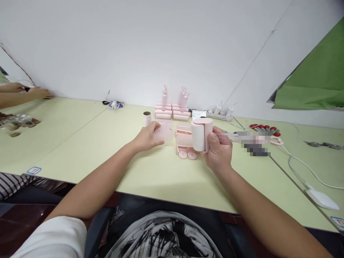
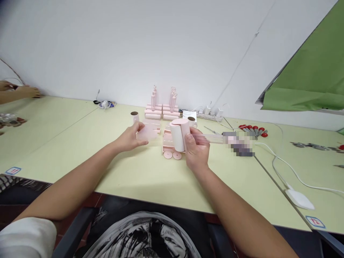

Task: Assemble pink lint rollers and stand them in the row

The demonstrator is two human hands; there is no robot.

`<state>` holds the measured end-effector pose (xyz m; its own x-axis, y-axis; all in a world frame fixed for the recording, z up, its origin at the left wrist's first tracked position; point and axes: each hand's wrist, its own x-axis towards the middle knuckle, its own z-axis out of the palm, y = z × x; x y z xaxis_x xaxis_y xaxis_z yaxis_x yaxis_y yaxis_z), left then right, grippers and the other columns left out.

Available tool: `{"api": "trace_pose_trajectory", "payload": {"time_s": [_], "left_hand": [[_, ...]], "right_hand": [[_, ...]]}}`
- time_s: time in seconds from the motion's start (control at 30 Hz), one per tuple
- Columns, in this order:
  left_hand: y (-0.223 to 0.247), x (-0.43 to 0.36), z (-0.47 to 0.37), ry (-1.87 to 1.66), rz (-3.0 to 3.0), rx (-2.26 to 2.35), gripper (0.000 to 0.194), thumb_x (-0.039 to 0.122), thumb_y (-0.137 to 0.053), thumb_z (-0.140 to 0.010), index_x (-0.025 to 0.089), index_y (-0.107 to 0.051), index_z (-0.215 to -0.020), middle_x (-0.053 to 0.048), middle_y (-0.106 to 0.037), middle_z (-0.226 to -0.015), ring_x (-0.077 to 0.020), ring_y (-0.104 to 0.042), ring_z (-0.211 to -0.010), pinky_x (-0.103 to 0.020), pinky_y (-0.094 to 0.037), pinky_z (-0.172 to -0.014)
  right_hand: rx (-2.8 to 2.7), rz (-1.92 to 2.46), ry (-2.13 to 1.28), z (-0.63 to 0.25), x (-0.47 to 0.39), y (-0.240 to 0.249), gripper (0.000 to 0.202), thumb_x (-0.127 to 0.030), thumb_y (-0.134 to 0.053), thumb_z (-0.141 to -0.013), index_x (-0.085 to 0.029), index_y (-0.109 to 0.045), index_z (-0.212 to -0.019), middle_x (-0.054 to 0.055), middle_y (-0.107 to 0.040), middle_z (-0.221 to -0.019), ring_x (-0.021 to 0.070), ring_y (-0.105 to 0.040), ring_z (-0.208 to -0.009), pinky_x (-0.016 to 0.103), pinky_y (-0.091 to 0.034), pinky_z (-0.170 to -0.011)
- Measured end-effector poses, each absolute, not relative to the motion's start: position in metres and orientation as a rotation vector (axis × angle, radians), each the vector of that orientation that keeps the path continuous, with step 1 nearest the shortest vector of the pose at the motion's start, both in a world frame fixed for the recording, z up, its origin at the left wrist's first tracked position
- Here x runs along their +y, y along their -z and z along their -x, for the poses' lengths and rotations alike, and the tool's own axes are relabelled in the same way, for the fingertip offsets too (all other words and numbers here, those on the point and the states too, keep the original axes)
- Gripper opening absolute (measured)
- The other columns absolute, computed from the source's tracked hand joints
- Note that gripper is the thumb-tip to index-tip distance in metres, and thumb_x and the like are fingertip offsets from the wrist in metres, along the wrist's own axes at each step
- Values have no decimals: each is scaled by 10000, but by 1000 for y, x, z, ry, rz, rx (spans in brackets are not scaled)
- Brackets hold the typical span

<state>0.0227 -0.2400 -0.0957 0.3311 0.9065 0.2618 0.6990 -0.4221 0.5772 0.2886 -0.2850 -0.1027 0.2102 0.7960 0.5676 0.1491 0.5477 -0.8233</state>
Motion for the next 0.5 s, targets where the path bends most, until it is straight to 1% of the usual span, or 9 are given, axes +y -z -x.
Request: {"api": "trace_pose_trajectory", "payload": {"time_s": [0.07, 0.13, 0.23, 0.37, 0.5], "left_hand": [[99, -239, -26, -609, -2416, 1484, 575, 432, -661, -775, 216, -507, -1285, -106, -586, -1294, -324, -534, -1179, -491, -368, -1020], [103, -240, -31, -469, -2557, 1521, 552, 390, -621, -803, 227, -522, -1321, -120, -571, -1330, -348, -505, -1222, -521, -332, -1040], [108, -240, -39, -353, -2640, 1570, 557, 369, -572, -827, 230, -517, -1364, -139, -555, -1339, -365, -476, -1243, -519, -337, -1026], [113, -235, -43, -343, -2688, 1532, 549, 357, -516, -861, 249, -490, -1398, -123, -550, -1347, -348, -445, -1262, -499, -337, -1020], [116, -228, -43, -407, -2698, 1541, 534, 325, -486, -873, 224, -500, -1397, -127, -527, -1380, -344, -435, -1260, -498, -333, -1020]], "right_hand": [[-1295, 935, -574, -288, -285, 102, 467, -597, -580, -856, -230, -673, -1130, 99, -710, -1010, 320, -657, -1028, 441, -560, -757], [-1281, 933, -601, -286, -285, 103, 451, -584, -619, -833, -219, -686, -1090, 95, -712, -1003, 313, -663, -997, 438, -559, -763], [-1285, 896, -651, -283, -285, 106, 424, -564, -674, -799, -211, -704, -1032, 88, -718, -1009, 295, -664, -967, 426, -551, -794], [-1325, 881, -658, -282, -284, 107, 407, -557, -666, -812, -214, -710, -1025, 77, -724, -1016, 280, -667, -956, 402, -545, -790], [-1340, 902, -613, -282, -283, 107, 406, -569, -642, -828, -218, -701, -1023, 77, -725, -1008, 283, -665, -977, 400, -543, -793]]}}
